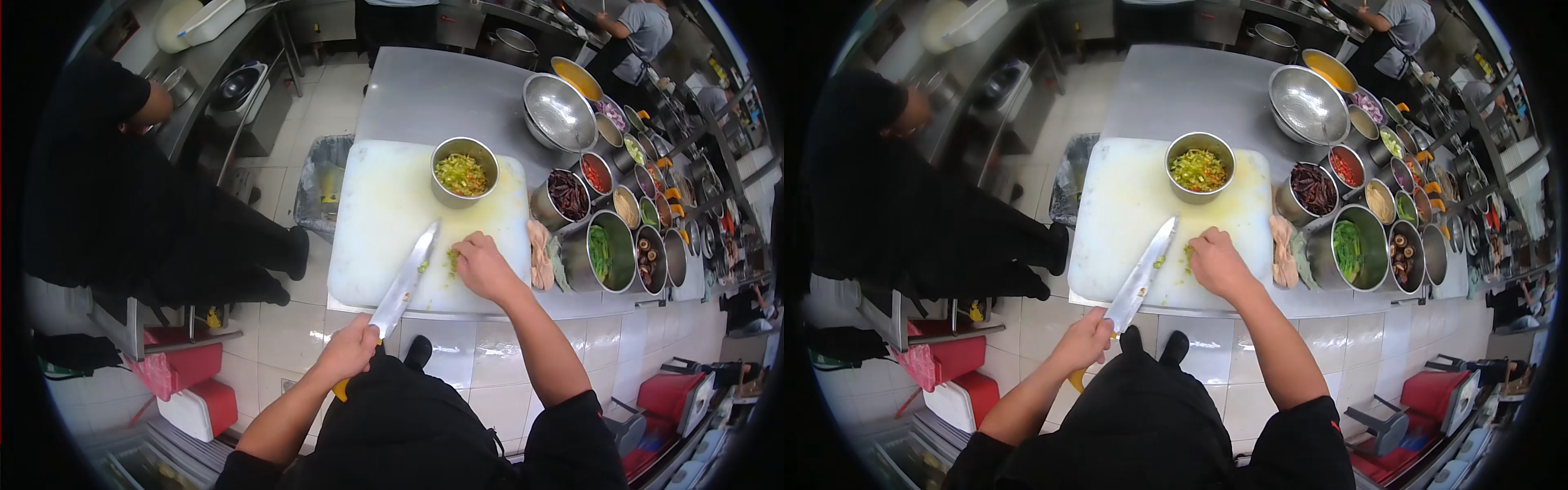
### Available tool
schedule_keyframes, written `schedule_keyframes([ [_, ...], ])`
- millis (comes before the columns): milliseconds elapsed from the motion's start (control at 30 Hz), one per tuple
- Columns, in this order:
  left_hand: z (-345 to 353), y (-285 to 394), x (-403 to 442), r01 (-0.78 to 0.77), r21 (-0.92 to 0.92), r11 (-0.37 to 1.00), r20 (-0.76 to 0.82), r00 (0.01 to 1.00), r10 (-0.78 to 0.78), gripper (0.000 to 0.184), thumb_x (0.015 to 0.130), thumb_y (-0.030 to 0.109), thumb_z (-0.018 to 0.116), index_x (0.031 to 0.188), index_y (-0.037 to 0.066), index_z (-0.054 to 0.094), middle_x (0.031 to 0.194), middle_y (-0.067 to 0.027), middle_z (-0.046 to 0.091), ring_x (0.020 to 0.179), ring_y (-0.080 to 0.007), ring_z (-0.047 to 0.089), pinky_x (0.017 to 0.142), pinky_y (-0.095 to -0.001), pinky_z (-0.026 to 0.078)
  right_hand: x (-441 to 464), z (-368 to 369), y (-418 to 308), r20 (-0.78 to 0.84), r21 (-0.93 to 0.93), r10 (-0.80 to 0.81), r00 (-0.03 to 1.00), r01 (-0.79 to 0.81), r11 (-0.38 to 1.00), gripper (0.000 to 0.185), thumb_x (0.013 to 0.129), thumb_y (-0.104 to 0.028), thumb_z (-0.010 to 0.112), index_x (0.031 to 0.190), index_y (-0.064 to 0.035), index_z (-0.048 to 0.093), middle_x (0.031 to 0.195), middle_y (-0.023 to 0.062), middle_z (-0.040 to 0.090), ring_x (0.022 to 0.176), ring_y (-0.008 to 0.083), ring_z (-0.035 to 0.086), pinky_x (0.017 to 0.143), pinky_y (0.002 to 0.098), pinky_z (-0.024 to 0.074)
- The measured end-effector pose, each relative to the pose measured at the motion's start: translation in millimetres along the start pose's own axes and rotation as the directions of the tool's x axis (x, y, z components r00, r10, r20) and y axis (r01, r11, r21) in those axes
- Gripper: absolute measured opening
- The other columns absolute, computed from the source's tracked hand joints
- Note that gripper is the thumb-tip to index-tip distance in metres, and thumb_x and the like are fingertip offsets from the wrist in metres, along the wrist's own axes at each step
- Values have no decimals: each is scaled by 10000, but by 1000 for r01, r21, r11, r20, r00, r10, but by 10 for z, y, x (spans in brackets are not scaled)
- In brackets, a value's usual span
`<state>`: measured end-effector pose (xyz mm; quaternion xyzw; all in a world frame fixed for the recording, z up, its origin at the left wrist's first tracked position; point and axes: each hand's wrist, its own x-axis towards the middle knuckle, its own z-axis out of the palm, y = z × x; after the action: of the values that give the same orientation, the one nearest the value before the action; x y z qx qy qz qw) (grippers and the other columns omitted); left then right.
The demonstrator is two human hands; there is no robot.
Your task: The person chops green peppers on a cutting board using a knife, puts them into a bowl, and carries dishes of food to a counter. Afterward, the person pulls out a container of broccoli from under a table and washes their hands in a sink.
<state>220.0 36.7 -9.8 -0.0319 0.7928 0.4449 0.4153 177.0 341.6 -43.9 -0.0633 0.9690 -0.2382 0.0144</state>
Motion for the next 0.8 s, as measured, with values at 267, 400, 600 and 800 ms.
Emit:
schedule_keyframes([
  [267,-164,-123,-32,37,-1,999,-16,999,-37,353,998,294,399,1202,27,509,738,-81,576,513,-158,563,561,-330,506,-84,-214,-246,140,22,159,977,-163,986,549,736,-147,749,1239,-22,569,1212,197,493,1107,389,491,971,413,447],
  [400,40,26,28,23,74,997,87,996,-29,327,1000,288,403,1165,27,511,723,-72,580,516,-153,570,548,-331,493,-135,-49,-239,36,143,182,983,-186,972,455,766,-49,711,1205,-12,597,1182,195,518,1096,378,532,966,395,460],
  [600,203,159,75,-10,105,994,212,977,-13,313,993,279,432,1151,20,509,743,-62,578,530,-140,579,539,-301,488,-292,87,-214,-199,295,258,945,-193,936,350,791,17,670,1138,-2,638,1120,178,549,908,314,627,831,370,526],
  [800,-65,487,-265,-117,47,992,163,981,108,302,986,267,461,1137,11,517,760,-54,583,507,-134,564,520,-301,477,-109,-529,-551,-252,351,239,938,-142,926,368,785,35,651,1152,25,617,1084,218,542,991,379,587,871,395,503],
])
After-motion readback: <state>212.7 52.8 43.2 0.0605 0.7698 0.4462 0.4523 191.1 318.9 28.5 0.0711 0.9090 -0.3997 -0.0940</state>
